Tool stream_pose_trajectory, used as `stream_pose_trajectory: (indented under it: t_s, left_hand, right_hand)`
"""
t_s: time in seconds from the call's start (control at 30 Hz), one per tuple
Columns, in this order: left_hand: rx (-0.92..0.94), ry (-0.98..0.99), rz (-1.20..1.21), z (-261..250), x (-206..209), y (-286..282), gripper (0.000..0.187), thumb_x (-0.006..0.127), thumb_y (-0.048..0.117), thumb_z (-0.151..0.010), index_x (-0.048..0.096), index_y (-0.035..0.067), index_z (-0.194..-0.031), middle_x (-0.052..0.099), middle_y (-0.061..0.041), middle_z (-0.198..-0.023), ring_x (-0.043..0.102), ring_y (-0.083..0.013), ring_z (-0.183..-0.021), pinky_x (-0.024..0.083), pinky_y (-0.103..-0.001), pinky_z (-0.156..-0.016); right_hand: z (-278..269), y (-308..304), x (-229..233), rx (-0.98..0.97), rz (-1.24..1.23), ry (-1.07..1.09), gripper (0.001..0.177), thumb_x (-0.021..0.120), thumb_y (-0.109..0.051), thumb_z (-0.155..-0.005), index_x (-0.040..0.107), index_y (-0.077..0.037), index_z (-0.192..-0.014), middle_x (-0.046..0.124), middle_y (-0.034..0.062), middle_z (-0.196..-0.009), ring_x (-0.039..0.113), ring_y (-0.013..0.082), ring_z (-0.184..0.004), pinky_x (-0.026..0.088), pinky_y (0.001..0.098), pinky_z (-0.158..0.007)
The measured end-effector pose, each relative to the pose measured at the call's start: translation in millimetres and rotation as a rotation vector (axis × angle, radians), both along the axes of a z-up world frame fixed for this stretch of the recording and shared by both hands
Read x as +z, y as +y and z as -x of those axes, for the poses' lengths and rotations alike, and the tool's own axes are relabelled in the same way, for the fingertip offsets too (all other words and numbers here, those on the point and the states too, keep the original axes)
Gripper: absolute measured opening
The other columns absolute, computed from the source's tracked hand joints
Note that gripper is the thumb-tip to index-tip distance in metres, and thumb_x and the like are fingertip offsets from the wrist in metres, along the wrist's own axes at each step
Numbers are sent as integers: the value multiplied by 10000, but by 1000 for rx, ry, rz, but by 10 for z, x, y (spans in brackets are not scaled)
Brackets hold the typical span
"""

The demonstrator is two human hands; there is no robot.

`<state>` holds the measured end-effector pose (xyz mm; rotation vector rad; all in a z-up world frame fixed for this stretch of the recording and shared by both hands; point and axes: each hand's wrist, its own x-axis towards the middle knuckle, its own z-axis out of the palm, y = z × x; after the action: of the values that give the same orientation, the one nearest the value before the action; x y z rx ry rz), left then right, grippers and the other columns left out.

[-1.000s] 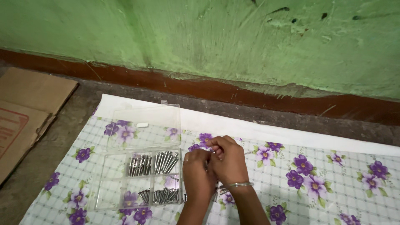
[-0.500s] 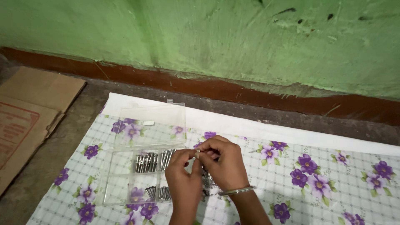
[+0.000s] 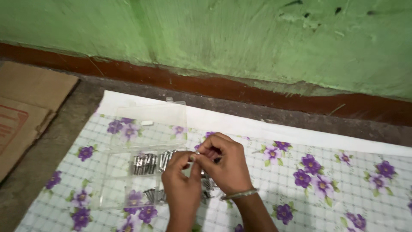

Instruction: The person assembles small metal fasteners by hand, picking up a nail and a white plastic cap, fitting the cap onto the nail head, and placing the assembled unit into a clear plastic organizer. The person repeats this process for multiple fasteners.

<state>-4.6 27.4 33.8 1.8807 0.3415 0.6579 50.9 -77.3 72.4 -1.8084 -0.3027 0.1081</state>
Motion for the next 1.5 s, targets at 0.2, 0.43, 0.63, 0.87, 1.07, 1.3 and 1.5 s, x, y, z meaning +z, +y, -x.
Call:
stream_pose_trajectory:
  t_s: [0.2, 0.43, 0.63, 0.87, 1.07, 1.3, 1.5]
  left_hand:
    - [17, 34, -56, -17, 52, 19, 119, 729, 37, -804, 715, 0, -916, 719, -89, -880, 697, -187, -780, 503, -325, -627]
    - [51, 62, 44, -13, 125, -21, 80, 736, 58, -841, 714, 2, -894, 720, -67, -857, 690, -162, -754, 497, -314, -602]
    - [39, 15, 34, 11, 117, -12, 52, 735, 36, -849, 708, -2, -870, 707, -66, -845, 677, -153, -738, 510, -292, -642]
    - [72, 22, 60, 45, 136, 56, 68, 752, 46, -845, 713, 1, -878, 705, -66, -833, 670, -148, -732, 514, -290, -651]
    - [55, -31, 26, 80, 140, 93, 99, 763, 37, -824, 719, -3, -903, 708, -75, -840, 655, -169, -733, 519, -290, -699]
    - [18, -14, 82, 100, 158, 109, 83, 722, 14, -825, 718, -8, -905, 715, -73, -853, 668, -163, -757, 523, -289, -719]
    - [57, 87, 140, 104, 217, 100, 85, 720, 22, -814, 727, -2, -896, 720, -67, -856, 671, -162, -748, 474, -313, -596]
  right_hand:
    - [-40, 4, -146, 6, -121, -17, 123, 847, -34, -776, 733, -11, -815, 690, 8, -815, 590, 43, -699, 519, 212, -640]
    - [-71, -38, -122, 68, -137, 13, 41, 775, -12, -831, 758, -4, -868, 702, 8, -852, 618, 43, -734, 514, 209, -664]
    - [-53, -66, -87, 106, -109, -12, 74, 745, 0, -856, 777, 5, -922, 713, 27, -872, 612, 62, -740, 503, 222, -666]
    - [-15, 1, -22, 153, -82, -30, 102, 726, -20, -872, 780, -23, -958, 723, 4, -916, 631, 53, -753, 524, 209, -671]
    - [11, 48, 0, 114, -27, -79, 83, 806, -43, -817, 740, -23, -862, 683, 0, -844, 576, 51, -717, 488, 213, -648]
    - [21, 63, -24, 93, -84, -39, 129, 826, -14, -784, 700, -26, -809, 654, -19, -833, 556, 29, -707, 487, 202, -639]
    - [7, 69, -48, 68, -59, -32, 123, 821, -7, -776, 705, -24, -811, 664, -19, -827, 572, 36, -700, 498, 210, -634]
